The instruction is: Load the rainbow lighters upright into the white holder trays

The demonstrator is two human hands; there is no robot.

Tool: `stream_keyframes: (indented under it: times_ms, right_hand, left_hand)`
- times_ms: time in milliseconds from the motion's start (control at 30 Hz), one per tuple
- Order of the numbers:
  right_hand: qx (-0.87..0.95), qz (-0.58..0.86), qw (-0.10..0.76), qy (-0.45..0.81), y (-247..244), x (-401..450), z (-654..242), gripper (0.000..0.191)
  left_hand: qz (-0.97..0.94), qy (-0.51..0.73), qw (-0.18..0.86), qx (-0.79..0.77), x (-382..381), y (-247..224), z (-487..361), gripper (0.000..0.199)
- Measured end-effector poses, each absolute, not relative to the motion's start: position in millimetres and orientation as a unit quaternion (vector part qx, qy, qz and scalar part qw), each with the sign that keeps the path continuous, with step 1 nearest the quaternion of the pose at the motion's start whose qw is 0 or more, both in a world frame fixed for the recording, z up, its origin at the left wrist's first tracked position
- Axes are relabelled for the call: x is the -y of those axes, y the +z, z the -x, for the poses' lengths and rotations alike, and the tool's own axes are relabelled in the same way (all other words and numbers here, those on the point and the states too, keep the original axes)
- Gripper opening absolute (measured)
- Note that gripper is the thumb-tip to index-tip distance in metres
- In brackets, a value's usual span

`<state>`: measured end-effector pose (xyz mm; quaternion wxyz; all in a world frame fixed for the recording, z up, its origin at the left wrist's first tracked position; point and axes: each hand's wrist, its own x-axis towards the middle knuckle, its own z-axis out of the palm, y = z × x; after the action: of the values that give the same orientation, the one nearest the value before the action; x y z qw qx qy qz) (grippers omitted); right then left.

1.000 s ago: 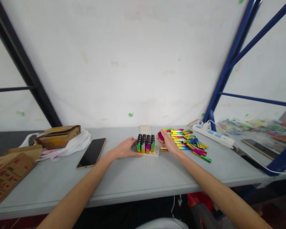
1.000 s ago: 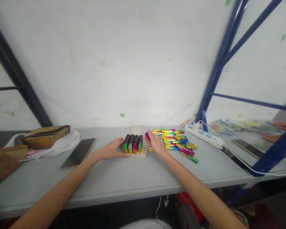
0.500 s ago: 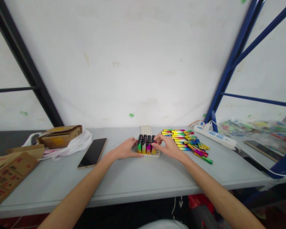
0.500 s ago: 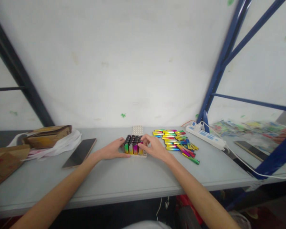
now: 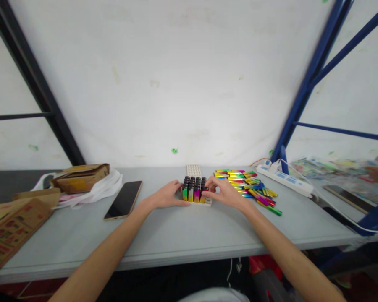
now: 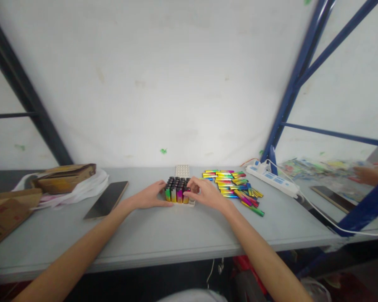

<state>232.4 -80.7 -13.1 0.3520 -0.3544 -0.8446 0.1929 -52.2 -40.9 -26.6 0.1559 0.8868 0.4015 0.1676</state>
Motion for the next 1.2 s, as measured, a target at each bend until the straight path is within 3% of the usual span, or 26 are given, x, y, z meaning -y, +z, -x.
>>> stream_keyframes:
  times_ms: [200,467,667,900,1033,1200]
  right_hand:
    - [0.853,0.350,0.341,0.183,-16,79,-231,0.026]
    - [0.794,0.419,0.414,0.148,7,79,-262,0.032]
    - [0.794,0.519,0.316,0.038,17,100,-352,0.035]
    - [0.785,0.586,0.198,-0.025,-21,143,-410,0.028]
    - [0.771,0.606,0.191,-0.039,-42,151,-412,0.022]
    - [0.773,0.597,0.206,-0.059,-47,149,-403,0.030]
  left_hand:
    - [-0.889,0.162,0.155,-0.400,41,-26,52,0.071]
    - [-0.884,0.164,0.160,-0.408,41,-26,53,0.069]
    - [-0.886,0.160,0.156,-0.407,41,-25,53,0.067]
    - [-0.887,0.169,0.161,-0.398,38,-27,54,0.068]
    - [-0.886,0.162,0.160,-0.403,39,-27,53,0.068]
    - [-0.885,0.169,0.157,-0.404,40,-26,53,0.067]
